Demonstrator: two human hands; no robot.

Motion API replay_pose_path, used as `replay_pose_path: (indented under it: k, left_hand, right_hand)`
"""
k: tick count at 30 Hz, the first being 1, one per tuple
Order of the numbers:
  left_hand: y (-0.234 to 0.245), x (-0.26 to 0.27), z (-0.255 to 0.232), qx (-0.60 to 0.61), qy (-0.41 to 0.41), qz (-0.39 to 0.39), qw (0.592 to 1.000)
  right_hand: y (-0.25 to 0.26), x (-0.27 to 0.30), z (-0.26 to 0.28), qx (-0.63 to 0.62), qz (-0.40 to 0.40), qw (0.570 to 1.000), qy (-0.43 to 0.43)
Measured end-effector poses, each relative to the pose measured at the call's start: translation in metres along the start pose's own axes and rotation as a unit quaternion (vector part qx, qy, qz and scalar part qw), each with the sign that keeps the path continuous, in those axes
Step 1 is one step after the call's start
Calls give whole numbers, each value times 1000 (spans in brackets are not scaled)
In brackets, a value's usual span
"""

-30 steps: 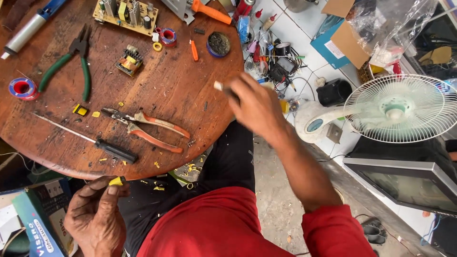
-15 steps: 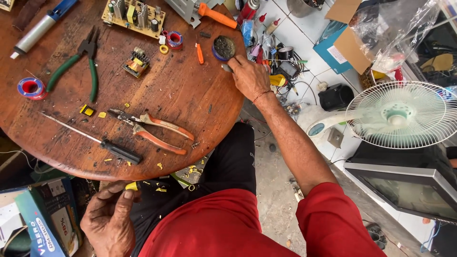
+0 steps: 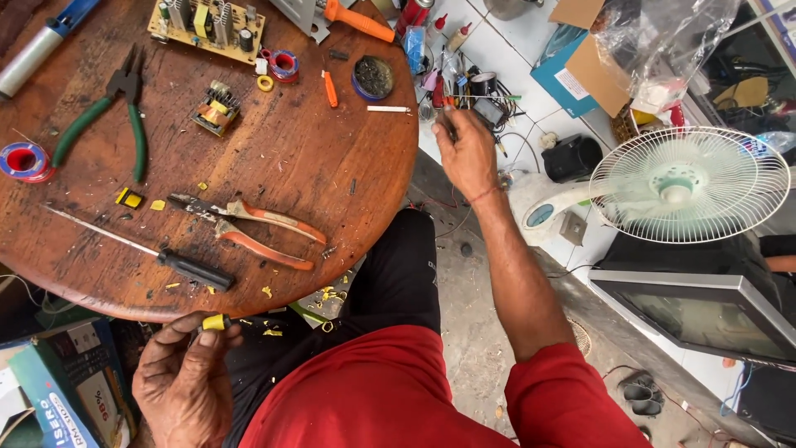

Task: The person is working at a cluttered wooden table, handling a small yellow electrical component. They use their hands to manipulate the component and a small tool to adjust or clean it. Various tools and electronic parts are scattered on the table.

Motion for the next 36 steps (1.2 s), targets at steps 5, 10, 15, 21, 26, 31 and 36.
replay_pose_path:
  k: [5,10,15,21,26,31,36]
  left_hand:
    - [-26,1,-9,13,-16,37,999]
    - [-40,7,-21,7,-47,63,997]
    - [-32,15,-20,0,-33,66,997]
    - [-2,10,-5,-26,-4,19,999]
    - [3,5,6,-18,17,13,1000]
    - [-4,13,8,-25,19,10,999]
    - [7,16,12,-35,6,4,999]
  right_hand:
    - [-19,47,50,-140,150,972,-111]
    - [-29,16,75,-18,63,994,82]
    - [-74,-30,41,157,87,970,162]
    - [-76,-34,49,217,98,951,196]
    - [-77,-49,80,144,127,959,207]
    - [-104,-106,104,64,147,970,182]
    - [-129,-144,112,90,255,959,91]
Point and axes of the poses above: each hand's wrist, its own x-axis away from the middle knuckle, its own y-axis out of the back of the hand, z = x × y, the point moved 8 cm from there along -x, towards the middle knuckle, and after that the axes turned 8 degrees about -z, right-handed, at the moved point
